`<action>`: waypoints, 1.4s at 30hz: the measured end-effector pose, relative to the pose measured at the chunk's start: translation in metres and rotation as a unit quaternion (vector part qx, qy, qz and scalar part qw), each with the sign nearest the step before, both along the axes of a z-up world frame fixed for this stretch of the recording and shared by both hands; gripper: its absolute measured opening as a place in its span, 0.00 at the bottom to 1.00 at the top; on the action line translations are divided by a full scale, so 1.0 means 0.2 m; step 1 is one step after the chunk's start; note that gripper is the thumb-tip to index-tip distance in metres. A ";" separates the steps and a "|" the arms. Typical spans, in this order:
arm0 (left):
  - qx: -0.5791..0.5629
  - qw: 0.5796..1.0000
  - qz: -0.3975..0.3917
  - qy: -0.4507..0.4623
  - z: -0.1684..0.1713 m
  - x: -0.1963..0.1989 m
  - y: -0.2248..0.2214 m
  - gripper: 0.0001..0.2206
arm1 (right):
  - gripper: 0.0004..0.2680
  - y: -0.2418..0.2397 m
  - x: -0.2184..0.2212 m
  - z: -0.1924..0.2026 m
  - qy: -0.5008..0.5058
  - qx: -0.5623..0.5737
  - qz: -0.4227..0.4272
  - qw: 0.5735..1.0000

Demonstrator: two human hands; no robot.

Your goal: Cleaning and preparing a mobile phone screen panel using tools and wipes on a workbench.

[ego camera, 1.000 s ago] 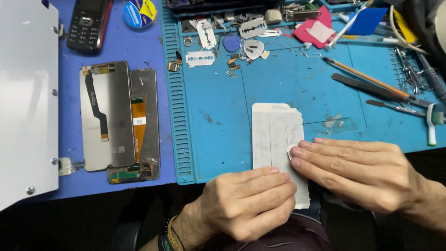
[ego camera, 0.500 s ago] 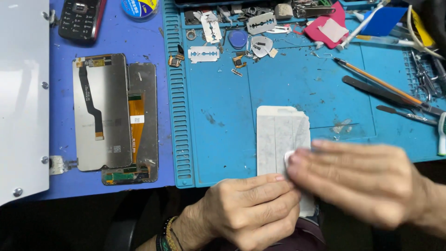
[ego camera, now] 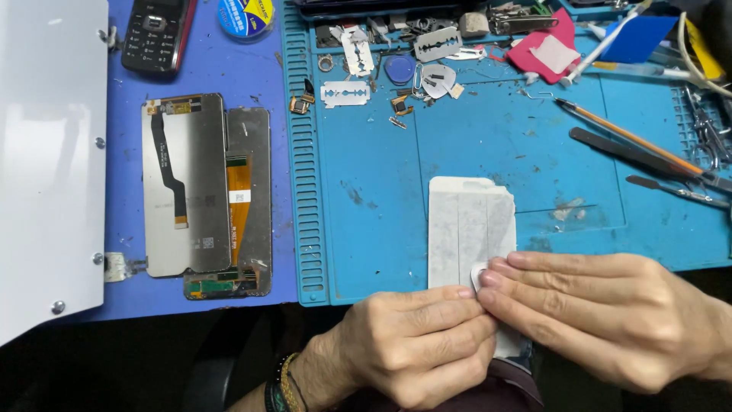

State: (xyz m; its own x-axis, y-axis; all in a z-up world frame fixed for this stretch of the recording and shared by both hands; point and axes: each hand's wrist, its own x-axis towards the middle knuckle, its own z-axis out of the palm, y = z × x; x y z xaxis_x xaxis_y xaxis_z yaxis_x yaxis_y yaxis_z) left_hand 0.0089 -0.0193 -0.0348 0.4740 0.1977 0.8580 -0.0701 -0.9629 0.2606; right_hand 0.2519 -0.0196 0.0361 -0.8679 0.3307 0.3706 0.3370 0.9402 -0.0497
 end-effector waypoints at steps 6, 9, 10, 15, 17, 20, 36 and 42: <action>0.007 1.000 0.013 0.014 0.00 -0.01 0.00 0.10 | 0.15 -0.01 0.05 0.00 -0.013 -0.009 -0.035 0.999; 0.005 1.000 0.001 0.014 0.00 0.00 -0.02 0.11 | 0.12 -0.03 0.05 -0.01 -0.018 -0.006 0.002 1.000; 0.001 1.000 0.000 0.012 0.00 -0.01 -0.02 0.10 | 0.12 -0.01 0.05 0.00 -0.017 0.005 -0.016 1.000; 0.001 1.000 -0.029 0.011 0.02 -0.01 -0.02 0.11 | 0.13 0.00 0.01 -0.03 0.005 -0.004 0.017 1.000; 0.000 1.000 -0.021 0.013 0.03 -0.02 -0.02 0.13 | 0.12 0.05 0.04 -0.01 0.000 0.010 -0.059 0.998; 0.017 0.995 -0.067 0.072 0.08 -0.06 0.00 0.09 | 0.15 0.00 -0.03 -0.02 0.035 -0.060 0.042 0.997; -0.135 0.977 -0.142 0.089 -0.04 -0.08 -0.04 0.12 | 0.12 0.09 0.02 -0.03 0.016 -0.041 -0.027 0.999; -0.156 0.969 -0.157 0.110 -0.11 -0.07 -0.05 0.14 | 0.12 0.08 0.00 -0.02 0.023 -0.036 0.010 0.999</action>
State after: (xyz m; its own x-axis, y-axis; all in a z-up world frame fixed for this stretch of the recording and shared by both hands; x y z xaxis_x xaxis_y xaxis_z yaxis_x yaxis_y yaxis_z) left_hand -0.0060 -0.0289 -0.0577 0.7179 0.2473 0.6507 -0.2563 -0.7752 0.5774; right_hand 0.2524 -0.0032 0.0315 -0.8569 0.3415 0.3861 0.3147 0.9399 -0.1327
